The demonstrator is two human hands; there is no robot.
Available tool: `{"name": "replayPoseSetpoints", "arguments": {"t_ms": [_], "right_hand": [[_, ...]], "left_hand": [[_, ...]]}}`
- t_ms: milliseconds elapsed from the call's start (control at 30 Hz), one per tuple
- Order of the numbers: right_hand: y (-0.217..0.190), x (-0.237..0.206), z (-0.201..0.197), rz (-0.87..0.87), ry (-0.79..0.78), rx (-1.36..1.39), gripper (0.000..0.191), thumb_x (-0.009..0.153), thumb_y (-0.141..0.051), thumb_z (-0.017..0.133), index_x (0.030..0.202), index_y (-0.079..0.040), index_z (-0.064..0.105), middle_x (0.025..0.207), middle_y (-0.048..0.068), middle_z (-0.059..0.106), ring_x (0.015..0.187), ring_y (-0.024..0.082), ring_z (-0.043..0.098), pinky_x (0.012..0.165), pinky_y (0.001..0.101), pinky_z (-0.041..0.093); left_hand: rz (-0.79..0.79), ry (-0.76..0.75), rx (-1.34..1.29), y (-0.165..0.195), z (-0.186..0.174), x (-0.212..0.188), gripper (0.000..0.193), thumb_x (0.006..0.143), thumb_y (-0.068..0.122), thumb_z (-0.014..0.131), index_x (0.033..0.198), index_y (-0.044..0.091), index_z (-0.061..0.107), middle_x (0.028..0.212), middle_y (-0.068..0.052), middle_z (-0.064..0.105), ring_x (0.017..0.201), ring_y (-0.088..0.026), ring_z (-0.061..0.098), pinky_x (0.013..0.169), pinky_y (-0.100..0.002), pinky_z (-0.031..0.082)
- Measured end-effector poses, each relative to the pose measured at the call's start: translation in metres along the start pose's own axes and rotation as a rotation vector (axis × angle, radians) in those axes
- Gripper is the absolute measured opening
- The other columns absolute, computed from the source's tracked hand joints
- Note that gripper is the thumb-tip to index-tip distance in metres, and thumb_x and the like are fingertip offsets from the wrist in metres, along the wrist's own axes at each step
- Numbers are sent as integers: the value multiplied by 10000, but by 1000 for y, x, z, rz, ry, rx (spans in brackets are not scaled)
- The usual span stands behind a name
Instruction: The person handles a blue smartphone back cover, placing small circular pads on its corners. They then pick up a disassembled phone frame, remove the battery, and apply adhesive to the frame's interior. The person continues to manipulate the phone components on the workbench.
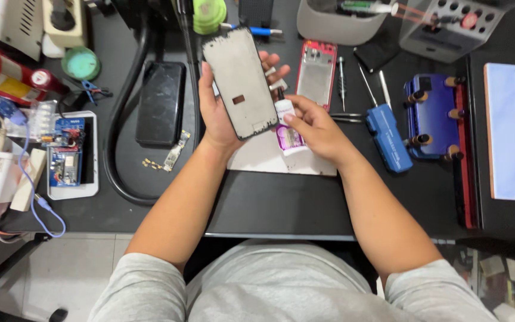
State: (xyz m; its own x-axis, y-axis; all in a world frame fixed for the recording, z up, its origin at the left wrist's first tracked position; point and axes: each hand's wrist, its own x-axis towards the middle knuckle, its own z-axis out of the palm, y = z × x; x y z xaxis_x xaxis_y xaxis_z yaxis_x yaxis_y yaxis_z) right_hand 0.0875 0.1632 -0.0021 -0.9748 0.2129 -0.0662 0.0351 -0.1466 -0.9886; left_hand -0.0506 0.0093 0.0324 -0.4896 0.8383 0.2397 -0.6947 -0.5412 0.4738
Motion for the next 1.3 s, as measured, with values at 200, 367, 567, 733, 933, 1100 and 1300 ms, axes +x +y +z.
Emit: {"name": "replayPoseSetpoints", "arguments": {"t_ms": [200,367,567,733,933,1100,1300], "right_hand": [[5,-4,1,79,-54,-16,395,1069,-104,565,1442,24,553,1094,68,689,920,86,609,782,255,490],[1,-5,10,7,-141,-17,418,1055,-126,541,1448,11,504,1227,45,682,1086,89,631,938,257,513],[-16,-10,22,-34,-37,-359,420,1028,-196,624,1392,-7,534,1266,82,668,1179,165,617,995,314,503],[-26,-17,32,35,73,-653,516,917,-277,751,1311,-34,524,1177,121,697,1062,214,687,897,348,527],[-44,-28,24,-44,168,-638,479,938,-293,786,1241,-41,514,1066,127,618,746,230,605,680,334,521],[-85,-73,0,122,-386,-938,315,726,-276,877,881,-90,676,762,52,718,691,189,684,628,339,520],[-86,-102,15,187,-632,-902,266,697,-156,798,933,-108,684,847,9,746,789,197,728,695,363,560]], "left_hand": [[-22,-7,81,1,1,-3,916,1003,733,239,1483,-5,492,1476,-164,571,1375,-342,569,1138,-453,508],[-1,-45,-26,2,7,-6,912,1072,726,260,1458,-57,524,1349,-160,606,1126,-235,575,1000,-339,490],[4,32,1,1,11,-2,893,1035,697,276,1466,-47,519,1354,-149,600,1198,-212,584,1064,-325,475],[96,-66,91,1,6,-4,842,1096,690,312,1397,-52,573,1295,-136,614,1171,-201,575,1044,-310,452],[163,54,44,9,-10,-2,762,1089,663,331,1300,-20,596,1231,-133,640,1080,-206,639,951,-319,501],[225,44,11,8,-14,3,724,1099,658,334,1321,14,581,1227,-120,643,1069,-196,631,940,-312,525],[244,139,-47,5,-10,5,731,1075,633,336,1434,33,548,1318,-99,608,1158,-216,590,952,-325,531]]}}
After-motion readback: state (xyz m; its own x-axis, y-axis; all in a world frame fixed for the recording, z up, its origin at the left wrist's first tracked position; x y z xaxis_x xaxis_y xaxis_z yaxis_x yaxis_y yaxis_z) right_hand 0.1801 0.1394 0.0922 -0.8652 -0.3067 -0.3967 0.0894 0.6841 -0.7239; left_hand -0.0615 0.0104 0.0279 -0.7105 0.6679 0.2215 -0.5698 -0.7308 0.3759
